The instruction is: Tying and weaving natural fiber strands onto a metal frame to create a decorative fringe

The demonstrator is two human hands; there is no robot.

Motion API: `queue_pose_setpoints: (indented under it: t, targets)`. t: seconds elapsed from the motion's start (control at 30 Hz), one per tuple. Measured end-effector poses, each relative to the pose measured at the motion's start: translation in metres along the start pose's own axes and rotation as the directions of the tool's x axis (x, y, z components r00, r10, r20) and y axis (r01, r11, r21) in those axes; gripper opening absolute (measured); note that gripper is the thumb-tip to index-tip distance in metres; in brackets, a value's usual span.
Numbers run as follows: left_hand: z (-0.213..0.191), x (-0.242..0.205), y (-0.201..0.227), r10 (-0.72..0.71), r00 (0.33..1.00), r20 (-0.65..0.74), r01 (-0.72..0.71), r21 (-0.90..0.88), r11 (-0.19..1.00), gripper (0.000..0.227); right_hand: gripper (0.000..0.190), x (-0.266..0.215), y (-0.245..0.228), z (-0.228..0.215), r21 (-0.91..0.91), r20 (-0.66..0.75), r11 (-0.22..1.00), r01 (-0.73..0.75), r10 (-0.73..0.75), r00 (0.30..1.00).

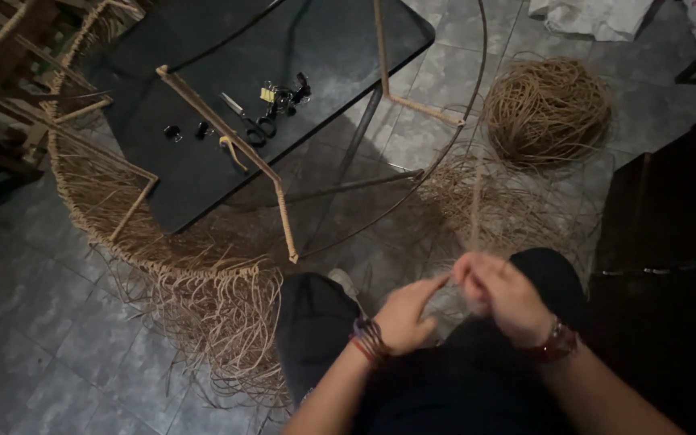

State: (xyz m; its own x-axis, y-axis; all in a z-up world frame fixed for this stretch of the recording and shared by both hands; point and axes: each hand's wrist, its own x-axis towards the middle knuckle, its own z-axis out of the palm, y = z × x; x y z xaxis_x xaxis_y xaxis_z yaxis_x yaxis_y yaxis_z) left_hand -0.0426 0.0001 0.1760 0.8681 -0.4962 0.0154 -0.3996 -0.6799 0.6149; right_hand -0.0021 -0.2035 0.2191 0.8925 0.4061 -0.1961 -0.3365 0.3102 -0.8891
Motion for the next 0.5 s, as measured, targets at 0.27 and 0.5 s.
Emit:
queue_pose_setpoints:
  t: [0.27, 0.5]
  targets:
    - [-0.038, 0.024, 0.055, -0.488, 0.864, -0.126, -0.017, -0.975, 0.221, 0.031, 0.044, -0.031, 0.008, 0.002, -0.466, -0.074, 0.85, -0.246, 0.239, 0.968]
    - [0.008, -0.031, 0.04, -0.132, 0.991, 0.019, 0.128, -0.407, 0.904, 0.025, 0.048, -0.014, -0.063, 0.048, -0.232, 0.055, 0.973, 0.011, 0.002, 0.998]
